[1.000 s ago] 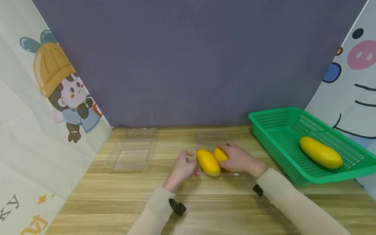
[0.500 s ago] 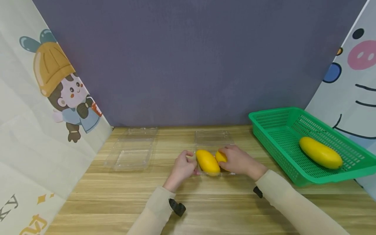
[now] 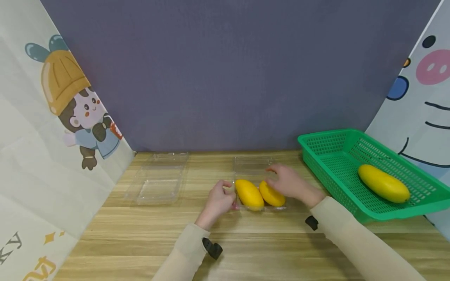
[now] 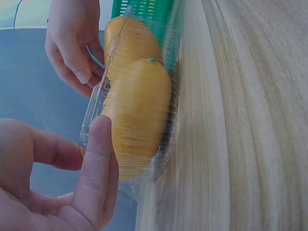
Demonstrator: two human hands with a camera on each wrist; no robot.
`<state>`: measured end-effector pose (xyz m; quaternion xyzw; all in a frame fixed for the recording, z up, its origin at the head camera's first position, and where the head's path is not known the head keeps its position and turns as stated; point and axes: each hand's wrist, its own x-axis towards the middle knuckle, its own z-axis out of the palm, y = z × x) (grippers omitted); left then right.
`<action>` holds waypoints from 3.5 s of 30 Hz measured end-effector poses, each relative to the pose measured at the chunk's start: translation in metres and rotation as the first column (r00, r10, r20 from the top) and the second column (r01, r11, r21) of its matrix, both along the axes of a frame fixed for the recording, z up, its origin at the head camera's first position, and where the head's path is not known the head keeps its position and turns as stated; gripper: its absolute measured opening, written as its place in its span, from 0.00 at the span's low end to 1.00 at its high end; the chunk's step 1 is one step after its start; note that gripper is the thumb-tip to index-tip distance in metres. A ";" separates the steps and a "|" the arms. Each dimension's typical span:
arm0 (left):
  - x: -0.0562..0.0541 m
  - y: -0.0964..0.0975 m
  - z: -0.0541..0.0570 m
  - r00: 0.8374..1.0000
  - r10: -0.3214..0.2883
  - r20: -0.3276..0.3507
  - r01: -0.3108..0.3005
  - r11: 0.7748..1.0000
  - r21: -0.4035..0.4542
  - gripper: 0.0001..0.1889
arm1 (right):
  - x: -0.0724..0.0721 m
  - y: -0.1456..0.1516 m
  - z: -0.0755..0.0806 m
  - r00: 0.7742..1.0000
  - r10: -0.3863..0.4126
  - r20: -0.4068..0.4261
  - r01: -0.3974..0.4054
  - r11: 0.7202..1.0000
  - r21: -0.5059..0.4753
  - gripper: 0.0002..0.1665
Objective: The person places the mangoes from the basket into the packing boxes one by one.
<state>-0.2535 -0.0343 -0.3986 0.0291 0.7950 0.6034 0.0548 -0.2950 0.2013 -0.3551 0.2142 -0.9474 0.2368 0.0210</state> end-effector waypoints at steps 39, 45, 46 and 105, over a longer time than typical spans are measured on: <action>0.000 0.004 0.003 1.000 0.007 0.014 -0.007 1.000 -0.023 0.23 | -0.060 0.039 -0.036 0.848 -0.202 0.490 0.424 0.812 -0.401 0.21; 0.001 0.004 0.002 1.000 0.011 0.010 -0.011 1.000 -0.008 0.23 | -0.062 0.041 -0.041 0.793 -0.107 0.600 0.484 0.708 -0.514 0.22; 0.001 0.004 0.002 1.000 0.011 0.008 -0.011 1.000 -0.008 0.23 | -0.062 0.041 -0.042 0.792 -0.099 0.603 0.485 0.703 -0.521 0.22; 0.000 0.001 0.002 0.999 0.017 0.040 -0.019 0.999 0.041 0.23 | -0.023 0.037 0.030 0.919 -0.100 0.381 0.356 0.627 -0.693 0.31</action>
